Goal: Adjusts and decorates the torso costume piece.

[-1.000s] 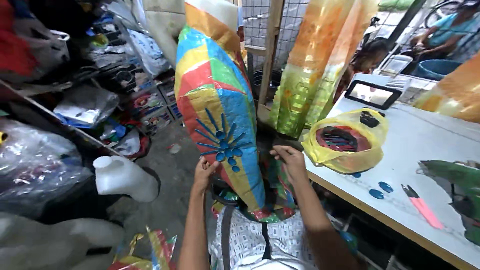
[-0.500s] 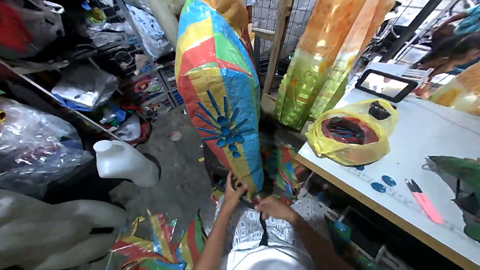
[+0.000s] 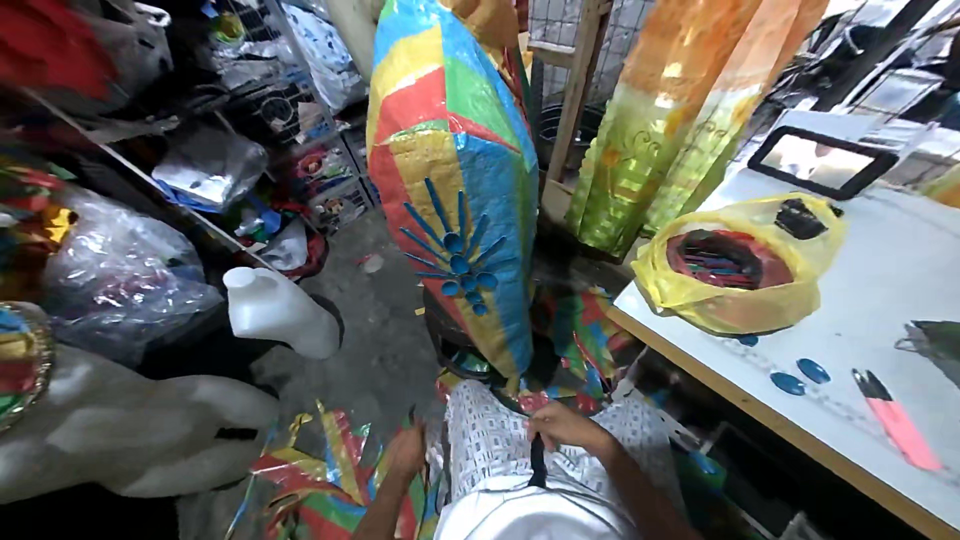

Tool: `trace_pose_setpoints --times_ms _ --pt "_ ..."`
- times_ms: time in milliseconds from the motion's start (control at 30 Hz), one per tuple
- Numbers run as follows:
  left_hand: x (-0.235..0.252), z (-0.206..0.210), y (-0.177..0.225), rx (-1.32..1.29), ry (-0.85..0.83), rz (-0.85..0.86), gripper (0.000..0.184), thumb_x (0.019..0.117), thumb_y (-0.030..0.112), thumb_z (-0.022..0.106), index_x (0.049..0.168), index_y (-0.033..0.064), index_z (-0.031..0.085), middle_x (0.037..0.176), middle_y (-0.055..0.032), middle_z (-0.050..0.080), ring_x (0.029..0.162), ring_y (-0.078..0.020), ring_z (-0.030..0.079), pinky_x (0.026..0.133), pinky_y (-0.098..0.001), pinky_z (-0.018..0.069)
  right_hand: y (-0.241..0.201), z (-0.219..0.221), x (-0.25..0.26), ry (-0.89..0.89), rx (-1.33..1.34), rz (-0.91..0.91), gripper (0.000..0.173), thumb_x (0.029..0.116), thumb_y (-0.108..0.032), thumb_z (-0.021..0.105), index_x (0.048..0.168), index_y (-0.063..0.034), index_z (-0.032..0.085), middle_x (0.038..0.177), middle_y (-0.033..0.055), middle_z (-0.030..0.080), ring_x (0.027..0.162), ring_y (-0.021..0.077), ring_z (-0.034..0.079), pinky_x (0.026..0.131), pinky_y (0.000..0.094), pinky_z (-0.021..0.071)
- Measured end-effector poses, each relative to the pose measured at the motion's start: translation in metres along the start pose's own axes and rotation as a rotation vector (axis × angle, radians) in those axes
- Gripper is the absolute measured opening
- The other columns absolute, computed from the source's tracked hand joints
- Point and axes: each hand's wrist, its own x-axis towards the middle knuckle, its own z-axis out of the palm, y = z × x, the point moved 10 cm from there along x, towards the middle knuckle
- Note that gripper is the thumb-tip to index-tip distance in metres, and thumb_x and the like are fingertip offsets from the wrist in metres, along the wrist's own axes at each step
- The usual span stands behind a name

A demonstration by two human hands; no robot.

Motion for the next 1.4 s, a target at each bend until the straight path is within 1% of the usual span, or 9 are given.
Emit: trace_pose_setpoints --times_ms 167,300,400,533,667,833,1033,1200,1400 --pt "-0.019 0.040 -0.042 -0.335 -0.172 -0.075 0.063 0.0986 0.011 0.063 0.153 -0.0066 0.036 0.149 -0.0313 0.047 0.138 -0.0432 0.048 0.114 -0.0546 0.0402 -0.009 -0.015 -0.012 0.015 0.288 -0.061 0.033 0.1085 -0.026 0.050 0.095 -0.0039 0.070 0.056 -0.0088 0.052 0.045 0.0000 0.041 0.046 0.0178 0.0358" --pt "-0.092 -0.050 0.125 -1.132 -0.267 0.709 0.106 0.0810 0.043 0.081 0.161 0.0026 0.023 0.160 -0.0152 0.039 0.143 -0.0233 0.045 0.114 -0.0407 0.0427 -0.084 0.032 -0.034 -0.389 0.553 -0.445 0.032 0.1013 -0.039 0.057 0.080 -0.0220 0.074 0.060 -0.0156 0.063 0.046 -0.0080 0.046 0.044 0.0115 0.0370" --pt "-0.147 -0.058 0.209 -1.358 -0.671 1.001 0.078 0.0785 0.047 0.085 0.143 0.0170 0.054 0.128 0.0011 0.069 0.108 -0.0102 0.069 0.092 -0.0306 0.0585 -0.137 0.054 -0.043 -0.578 0.628 -0.678 0.037 0.0981 -0.054 0.058 0.080 -0.0274 0.077 0.066 -0.0134 0.070 0.049 -0.0060 0.058 0.044 0.0128 0.0462" --pt "-0.085 -0.064 0.167 -0.823 -0.427 0.665 0.034 0.0965 0.014 0.069 0.127 -0.0016 0.063 0.089 -0.0109 0.074 0.069 -0.0145 0.070 0.065 -0.0309 0.0584 -0.112 -0.030 -0.019 0.105 0.231 -0.383 0.027 0.1029 -0.023 0.060 0.095 0.0001 0.071 0.078 0.0036 0.070 0.064 0.0083 0.063 0.063 0.0269 0.0547" --pt "-0.041 -0.141 0.116 -0.866 0.134 0.433 0.061 0.0896 0.016 0.080 0.141 -0.0024 0.053 0.123 -0.0204 0.066 0.099 -0.0267 0.069 0.088 -0.0433 0.0582 -0.084 -0.122 -0.034 0.812 0.090 -0.265 0.042 0.0951 -0.017 0.073 0.129 0.0054 0.062 0.115 0.0215 0.068 0.097 0.0275 0.068 0.086 0.0433 0.0558" --pt "-0.018 -0.190 0.163 -0.909 0.177 0.639 0.085 0.0874 0.016 0.082 0.156 0.0021 0.035 0.151 -0.0224 0.047 0.120 -0.0256 0.063 0.102 -0.0392 0.0531 -0.134 -0.127 -0.014 0.754 -0.057 -0.371 0.082 0.0897 -0.028 0.079 0.152 0.0056 0.039 0.153 0.0266 0.046 0.142 0.0346 0.046 0.118 0.0472 0.0378" --pt "0.016 -0.203 0.182 -0.896 0.281 0.663 0.034 0.0916 0.020 0.077 0.114 -0.0043 0.068 0.104 -0.0149 0.071 0.096 -0.0195 0.069 0.093 -0.0399 0.0555 -0.145 -0.137 0.015 0.768 -0.136 -0.317 0.037 0.0961 -0.026 0.073 0.107 0.0091 0.068 0.103 0.0242 0.069 0.099 0.0327 0.066 0.093 0.0499 0.0514" --pt "0.022 -0.180 0.180 -0.932 0.172 0.689 0.052 0.0879 0.015 0.081 0.131 -0.0047 0.059 0.120 -0.0184 0.066 0.107 -0.0213 0.067 0.097 -0.0380 0.0547 -0.118 -0.134 0.027 0.642 -0.173 -0.196 0.046 0.0939 -0.026 0.076 0.121 0.0082 0.063 0.121 0.0263 0.066 0.116 0.0353 0.063 0.104 0.0510 0.0475" --pt "0.049 -0.138 0.166 -0.790 0.210 0.567 0.029 0.0944 0.018 0.074 0.110 -0.0060 0.067 0.102 -0.0175 0.069 0.095 -0.0238 0.066 0.091 -0.0423 0.0534 -0.041 -0.119 0.058 0.595 -0.134 -0.033 0.041 0.0977 -0.026 0.071 0.124 0.0048 0.066 0.120 0.0256 0.067 0.115 0.0370 0.065 0.103 0.0534 0.0477"
